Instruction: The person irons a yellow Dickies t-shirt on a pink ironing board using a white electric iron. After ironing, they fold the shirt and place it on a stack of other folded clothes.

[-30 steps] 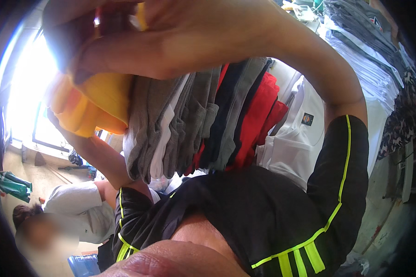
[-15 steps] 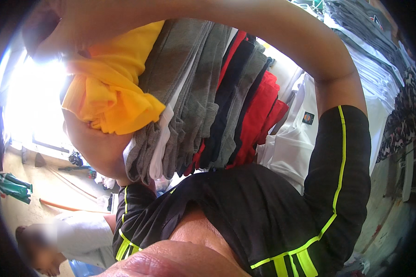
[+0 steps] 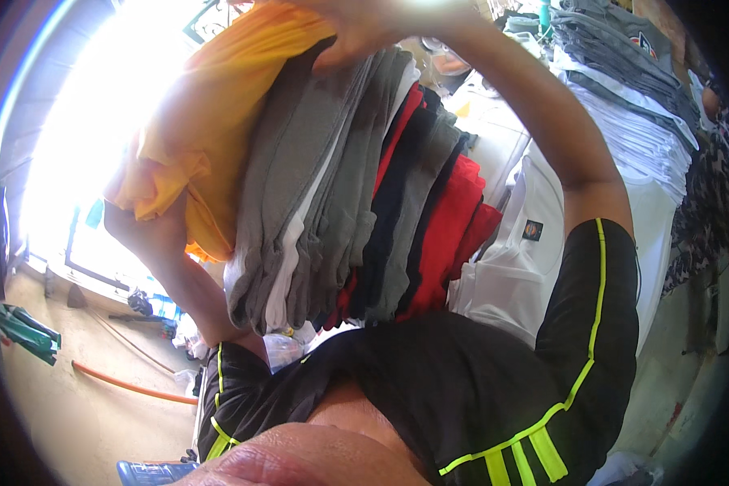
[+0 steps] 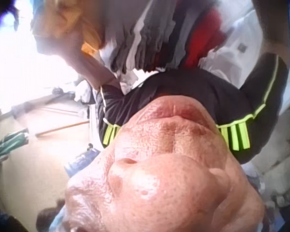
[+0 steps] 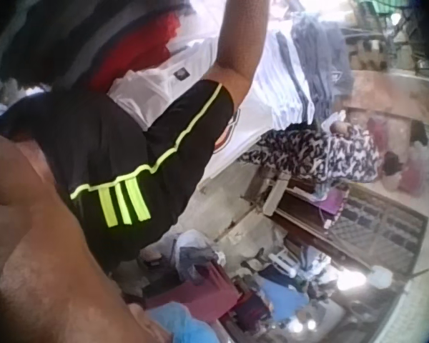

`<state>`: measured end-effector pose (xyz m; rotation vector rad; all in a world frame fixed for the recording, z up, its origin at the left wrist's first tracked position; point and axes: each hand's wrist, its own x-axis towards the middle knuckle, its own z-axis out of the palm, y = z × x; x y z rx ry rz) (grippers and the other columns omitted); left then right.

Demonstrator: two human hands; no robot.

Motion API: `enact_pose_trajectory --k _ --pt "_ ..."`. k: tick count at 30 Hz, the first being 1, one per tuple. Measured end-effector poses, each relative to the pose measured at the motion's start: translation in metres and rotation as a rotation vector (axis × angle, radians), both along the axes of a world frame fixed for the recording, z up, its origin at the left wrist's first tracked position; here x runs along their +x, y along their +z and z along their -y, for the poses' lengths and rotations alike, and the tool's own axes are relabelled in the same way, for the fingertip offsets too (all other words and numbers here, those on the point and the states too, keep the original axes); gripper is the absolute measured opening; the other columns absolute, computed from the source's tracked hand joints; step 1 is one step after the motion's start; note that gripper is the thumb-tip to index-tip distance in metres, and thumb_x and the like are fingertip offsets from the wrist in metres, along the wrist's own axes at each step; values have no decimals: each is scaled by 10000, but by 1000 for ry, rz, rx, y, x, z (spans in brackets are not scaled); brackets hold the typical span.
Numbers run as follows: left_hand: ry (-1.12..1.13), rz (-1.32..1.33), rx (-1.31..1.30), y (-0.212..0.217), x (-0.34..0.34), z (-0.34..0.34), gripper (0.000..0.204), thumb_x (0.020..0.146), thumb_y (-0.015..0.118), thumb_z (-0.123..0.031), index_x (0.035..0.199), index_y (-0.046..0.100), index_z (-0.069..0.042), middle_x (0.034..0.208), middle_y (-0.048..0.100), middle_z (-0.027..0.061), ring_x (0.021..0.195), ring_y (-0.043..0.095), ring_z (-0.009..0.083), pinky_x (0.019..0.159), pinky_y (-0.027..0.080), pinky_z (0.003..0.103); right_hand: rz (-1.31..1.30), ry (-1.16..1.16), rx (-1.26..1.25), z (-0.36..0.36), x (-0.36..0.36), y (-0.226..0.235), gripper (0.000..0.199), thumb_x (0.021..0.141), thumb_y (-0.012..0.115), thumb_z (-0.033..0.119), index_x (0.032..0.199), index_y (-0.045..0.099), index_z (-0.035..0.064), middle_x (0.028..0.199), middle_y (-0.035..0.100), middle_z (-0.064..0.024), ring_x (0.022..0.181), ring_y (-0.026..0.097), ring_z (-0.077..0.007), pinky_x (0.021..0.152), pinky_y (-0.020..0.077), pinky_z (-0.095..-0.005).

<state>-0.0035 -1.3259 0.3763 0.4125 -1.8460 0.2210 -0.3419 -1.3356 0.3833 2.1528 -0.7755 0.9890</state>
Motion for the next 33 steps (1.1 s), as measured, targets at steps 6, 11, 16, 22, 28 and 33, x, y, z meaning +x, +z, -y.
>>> enact_pose_trajectory --k 6,11,16,22,28,33 --pt "-27 30 -82 3 10 10 535 631 898 -73 1106 678 38 1128 692 133 1011 680 235 923 535 355 31 348 -38 89 -4 13 376 906 660 79 1276 591 88 1167 661 -115 1069 646 -224 894 529 -306" --pt "-52 84 -199 6 20 13 502 647 879 -72 1092 686 61 1099 700 155 972 690 254 896 548 360 -106 75 287 38 -25 57 519 851 701 201 1340 555 104 1197 651 -157 1100 630 -298 923 503 -371" --pt "-22 5 -141 5 41 -10 392 680 815 -111 1011 701 65 1025 701 155 883 700 274 812 571 371 -206 82 197 25 -32 20 495 890 681 256 1340 554 94 1170 645 -170 1067 626 -320 912 497 -403" --pt "-117 479 -311 -6 0 -42 366 650 785 -300 963 730 -117 933 681 97 798 687 293 703 572 378 -115 56 103 17 -40 -11 426 815 735 29 1224 616 46 1132 663 -160 1062 655 -323 928 516 -375" --pt "65 129 -421 -60 -16 -55 279 659 724 -269 930 663 -243 946 587 17 870 636 248 711 557 387 4 -84 61 25 -48 -49 501 857 668 66 1340 538 54 1249 597 -172 1178 580 -343 1045 447 -408" --pt "-95 -104 -328 -79 -20 -56 227 699 721 -278 920 675 -260 1094 590 26 1055 605 316 856 533 465 247 -13 341 28 -12 -40 324 912 609 51 1231 589 -6 1112 636 -130 976 598 -241 838 480 -352"
